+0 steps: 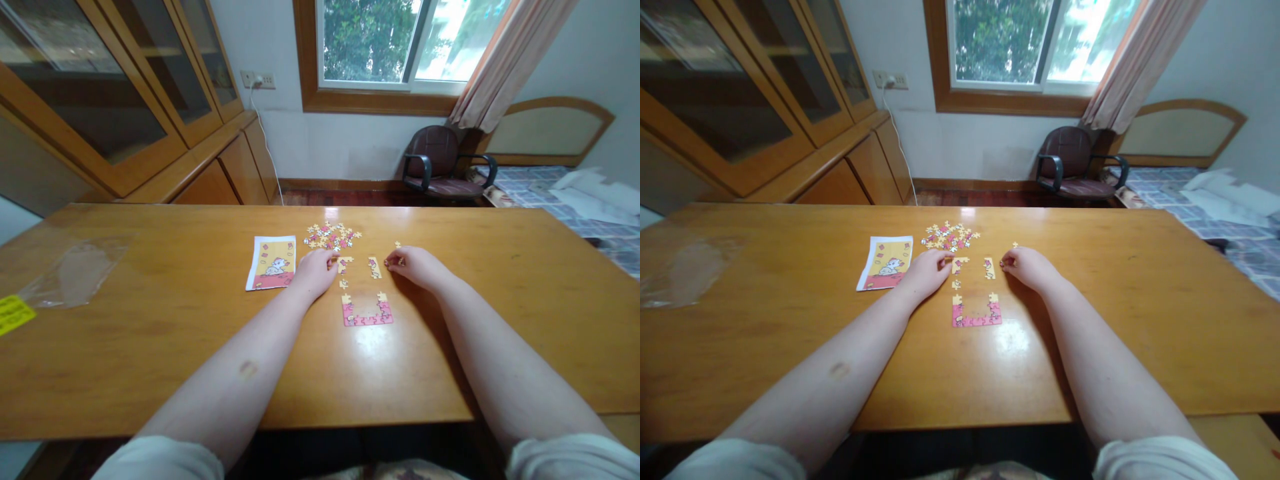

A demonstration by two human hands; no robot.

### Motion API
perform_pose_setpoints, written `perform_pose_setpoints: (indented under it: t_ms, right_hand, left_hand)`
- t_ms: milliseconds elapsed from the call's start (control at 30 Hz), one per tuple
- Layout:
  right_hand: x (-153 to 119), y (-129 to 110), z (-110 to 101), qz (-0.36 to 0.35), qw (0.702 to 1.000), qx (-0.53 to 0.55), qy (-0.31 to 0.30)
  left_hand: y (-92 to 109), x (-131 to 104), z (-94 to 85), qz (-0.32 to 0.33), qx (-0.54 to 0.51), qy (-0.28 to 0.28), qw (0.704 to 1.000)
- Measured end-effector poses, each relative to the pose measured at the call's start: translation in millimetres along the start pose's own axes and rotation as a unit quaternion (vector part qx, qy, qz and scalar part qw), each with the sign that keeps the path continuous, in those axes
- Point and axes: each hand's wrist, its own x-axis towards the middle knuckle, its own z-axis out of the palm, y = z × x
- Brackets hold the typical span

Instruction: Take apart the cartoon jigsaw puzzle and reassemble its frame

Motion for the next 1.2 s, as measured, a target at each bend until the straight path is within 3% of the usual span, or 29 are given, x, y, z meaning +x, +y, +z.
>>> perform_pose_setpoints:
  t_ms: [1200]
  right_hand:
    - [-0.1,4.5,-1.0,0.009,1.000,-0.006,-0.015]
  left_hand:
    - [-4.9,1.7,3.8,0.009,-0.005,0.006,1.000]
